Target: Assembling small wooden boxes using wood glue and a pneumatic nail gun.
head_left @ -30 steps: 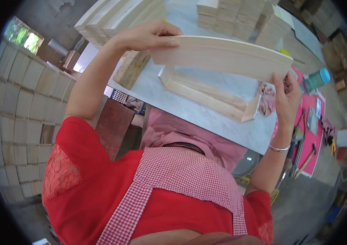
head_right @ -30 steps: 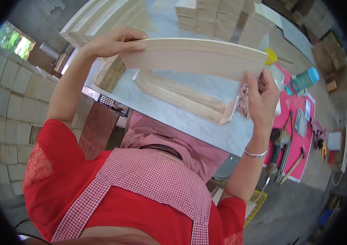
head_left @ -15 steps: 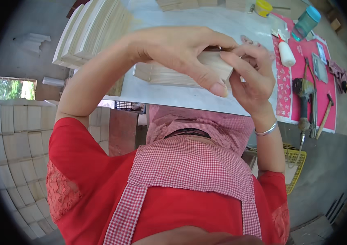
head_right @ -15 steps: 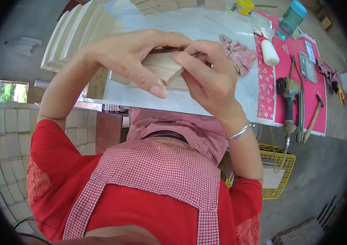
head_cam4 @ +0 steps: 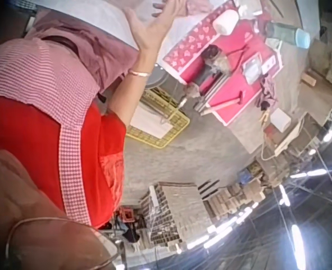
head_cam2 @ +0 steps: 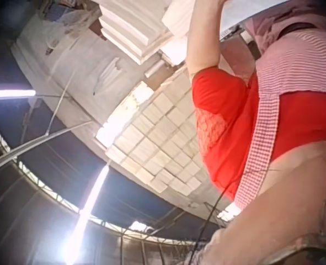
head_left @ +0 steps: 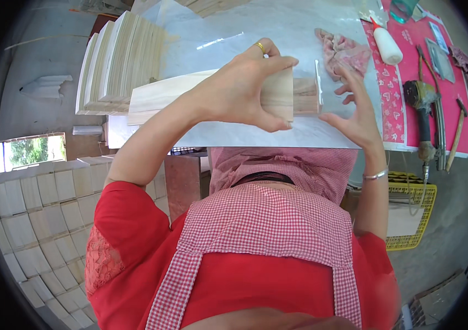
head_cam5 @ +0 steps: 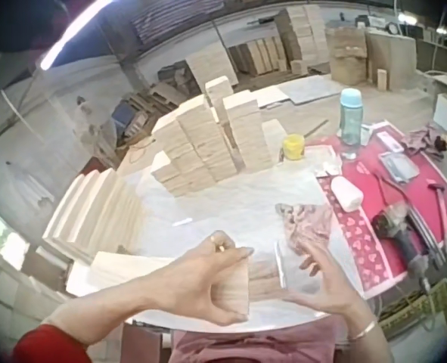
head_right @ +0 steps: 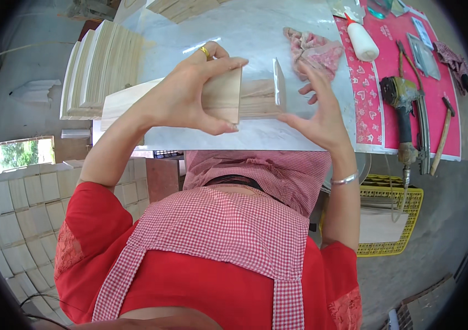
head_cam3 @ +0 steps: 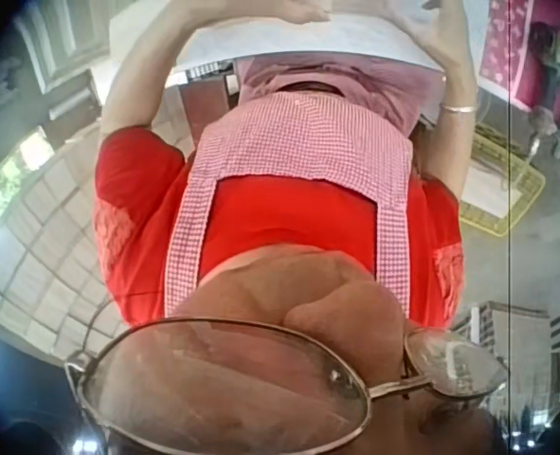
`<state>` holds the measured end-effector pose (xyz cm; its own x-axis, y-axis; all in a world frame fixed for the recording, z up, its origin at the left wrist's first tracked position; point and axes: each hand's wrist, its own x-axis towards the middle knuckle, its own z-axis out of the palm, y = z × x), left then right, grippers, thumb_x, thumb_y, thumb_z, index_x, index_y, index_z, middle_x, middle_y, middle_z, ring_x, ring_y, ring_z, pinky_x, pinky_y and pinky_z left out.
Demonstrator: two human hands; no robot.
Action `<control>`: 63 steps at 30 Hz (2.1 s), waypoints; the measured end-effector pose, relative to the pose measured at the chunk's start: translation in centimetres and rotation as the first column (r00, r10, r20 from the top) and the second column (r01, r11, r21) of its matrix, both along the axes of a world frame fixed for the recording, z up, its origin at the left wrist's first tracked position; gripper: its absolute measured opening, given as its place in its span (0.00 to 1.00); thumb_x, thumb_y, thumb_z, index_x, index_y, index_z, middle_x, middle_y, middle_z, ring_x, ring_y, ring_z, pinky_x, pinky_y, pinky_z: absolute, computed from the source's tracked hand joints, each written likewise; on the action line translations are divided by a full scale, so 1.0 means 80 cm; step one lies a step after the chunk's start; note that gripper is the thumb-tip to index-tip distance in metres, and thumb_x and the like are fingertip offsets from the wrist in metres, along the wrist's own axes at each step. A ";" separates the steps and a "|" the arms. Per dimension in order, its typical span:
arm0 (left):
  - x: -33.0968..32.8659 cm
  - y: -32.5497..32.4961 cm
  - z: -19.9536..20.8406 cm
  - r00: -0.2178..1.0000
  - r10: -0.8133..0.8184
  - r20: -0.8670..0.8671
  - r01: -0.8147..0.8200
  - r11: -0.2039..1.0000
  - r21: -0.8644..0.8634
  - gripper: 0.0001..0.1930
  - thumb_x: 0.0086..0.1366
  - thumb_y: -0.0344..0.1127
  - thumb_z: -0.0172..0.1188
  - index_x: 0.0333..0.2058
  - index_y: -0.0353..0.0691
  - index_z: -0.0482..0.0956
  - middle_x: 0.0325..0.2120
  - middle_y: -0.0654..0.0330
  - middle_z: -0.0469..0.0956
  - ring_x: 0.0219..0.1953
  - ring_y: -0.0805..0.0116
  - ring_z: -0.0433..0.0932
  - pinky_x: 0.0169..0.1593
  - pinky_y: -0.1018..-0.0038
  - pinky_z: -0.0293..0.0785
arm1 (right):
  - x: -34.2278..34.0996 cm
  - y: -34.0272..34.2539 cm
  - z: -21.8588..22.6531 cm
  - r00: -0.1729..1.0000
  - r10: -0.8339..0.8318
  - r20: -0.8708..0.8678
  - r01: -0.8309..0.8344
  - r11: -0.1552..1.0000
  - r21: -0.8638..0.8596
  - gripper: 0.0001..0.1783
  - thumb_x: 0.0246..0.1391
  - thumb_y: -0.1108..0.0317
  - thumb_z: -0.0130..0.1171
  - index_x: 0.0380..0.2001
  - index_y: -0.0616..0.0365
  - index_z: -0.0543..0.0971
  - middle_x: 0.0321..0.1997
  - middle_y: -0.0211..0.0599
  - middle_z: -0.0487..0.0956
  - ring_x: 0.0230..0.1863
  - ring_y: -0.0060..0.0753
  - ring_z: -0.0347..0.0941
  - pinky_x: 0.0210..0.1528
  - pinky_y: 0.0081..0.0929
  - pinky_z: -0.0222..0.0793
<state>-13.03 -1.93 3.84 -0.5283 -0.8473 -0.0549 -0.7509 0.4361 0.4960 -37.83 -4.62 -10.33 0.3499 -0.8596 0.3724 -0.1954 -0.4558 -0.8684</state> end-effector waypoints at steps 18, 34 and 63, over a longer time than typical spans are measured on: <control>-0.019 -0.033 -0.071 0.998 0.052 -0.045 -0.059 0.980 -0.188 0.41 0.35 0.42 0.74 0.50 0.34 0.70 0.43 0.50 0.69 0.46 0.49 0.72 0.50 0.62 0.71 | 0.043 -0.012 -0.032 0.978 0.200 0.064 -0.209 0.961 0.183 0.50 0.29 0.70 0.74 0.62 0.53 0.65 0.56 0.35 0.70 0.38 0.30 0.69 0.37 0.24 0.70; -0.023 -0.032 -0.078 0.995 0.078 -0.069 -0.089 0.981 -0.169 0.41 0.35 0.43 0.75 0.51 0.33 0.70 0.43 0.50 0.69 0.46 0.49 0.72 0.49 0.63 0.71 | 0.043 -0.011 -0.028 0.979 0.201 0.026 -0.202 0.961 0.191 0.51 0.28 0.72 0.72 0.63 0.53 0.64 0.57 0.34 0.69 0.38 0.30 0.70 0.36 0.24 0.70; -0.025 -0.038 -0.083 0.995 0.087 -0.056 -0.094 0.985 -0.146 0.42 0.32 0.43 0.75 0.49 0.31 0.69 0.43 0.48 0.70 0.46 0.48 0.72 0.50 0.63 0.71 | 0.044 0.047 0.008 0.994 0.095 0.061 -0.099 0.993 0.060 0.51 0.33 0.67 0.75 0.65 0.56 0.64 0.66 0.45 0.63 0.64 0.47 0.62 0.64 0.37 0.60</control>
<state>-15.00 -4.94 -2.79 -0.4481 -0.8885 0.0988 -0.7667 0.4388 0.4686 -34.31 -0.86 -9.69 0.4122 -0.8450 0.3407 -0.1012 -0.4141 -0.9046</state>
